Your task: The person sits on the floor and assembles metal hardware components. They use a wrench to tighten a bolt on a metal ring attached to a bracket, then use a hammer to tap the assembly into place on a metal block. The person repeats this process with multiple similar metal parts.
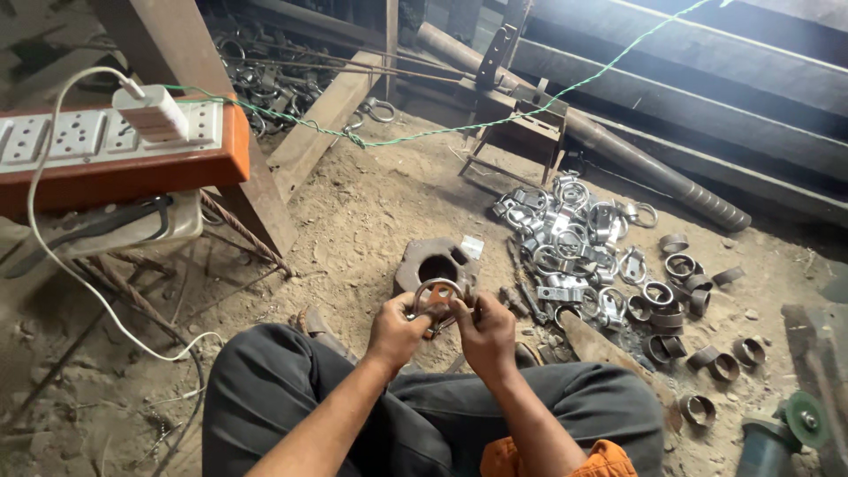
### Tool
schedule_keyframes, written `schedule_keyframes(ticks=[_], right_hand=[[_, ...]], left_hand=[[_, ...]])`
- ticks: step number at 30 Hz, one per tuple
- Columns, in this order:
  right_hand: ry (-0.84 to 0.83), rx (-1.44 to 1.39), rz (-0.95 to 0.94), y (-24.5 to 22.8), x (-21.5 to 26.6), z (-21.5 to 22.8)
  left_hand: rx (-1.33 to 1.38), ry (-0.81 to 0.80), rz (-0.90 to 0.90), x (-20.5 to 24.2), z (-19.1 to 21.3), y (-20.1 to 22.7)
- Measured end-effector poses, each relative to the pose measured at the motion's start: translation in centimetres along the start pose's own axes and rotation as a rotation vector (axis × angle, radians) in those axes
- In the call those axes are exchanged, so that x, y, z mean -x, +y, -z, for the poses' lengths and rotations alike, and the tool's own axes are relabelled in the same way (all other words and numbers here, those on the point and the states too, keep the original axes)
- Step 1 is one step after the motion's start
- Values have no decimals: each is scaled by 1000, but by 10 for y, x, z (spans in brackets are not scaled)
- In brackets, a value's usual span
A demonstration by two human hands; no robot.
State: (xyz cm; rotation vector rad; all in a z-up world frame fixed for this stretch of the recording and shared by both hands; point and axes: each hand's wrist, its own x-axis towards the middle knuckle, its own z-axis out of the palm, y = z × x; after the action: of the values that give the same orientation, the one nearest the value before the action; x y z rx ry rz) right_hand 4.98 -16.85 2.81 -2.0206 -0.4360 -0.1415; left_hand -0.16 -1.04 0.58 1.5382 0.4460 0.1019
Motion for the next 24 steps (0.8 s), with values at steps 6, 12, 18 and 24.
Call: schedule_keyframes(ticks=[6, 12, 18, 24], right_hand=[[10, 1, 312, -12, 0, 9], [42, -27, 307, -17, 5, 10], [-13, -5, 307, -22, 12, 8], [4, -162, 101, -6, 3, 15]], left_hand=[[184, -70, -77, 18, -3, 20], [80, -137, -62, 26, -7, 28], [-68, -17, -70, 18, -11, 18], [-299, -209, -358, 28, 7, 31]])
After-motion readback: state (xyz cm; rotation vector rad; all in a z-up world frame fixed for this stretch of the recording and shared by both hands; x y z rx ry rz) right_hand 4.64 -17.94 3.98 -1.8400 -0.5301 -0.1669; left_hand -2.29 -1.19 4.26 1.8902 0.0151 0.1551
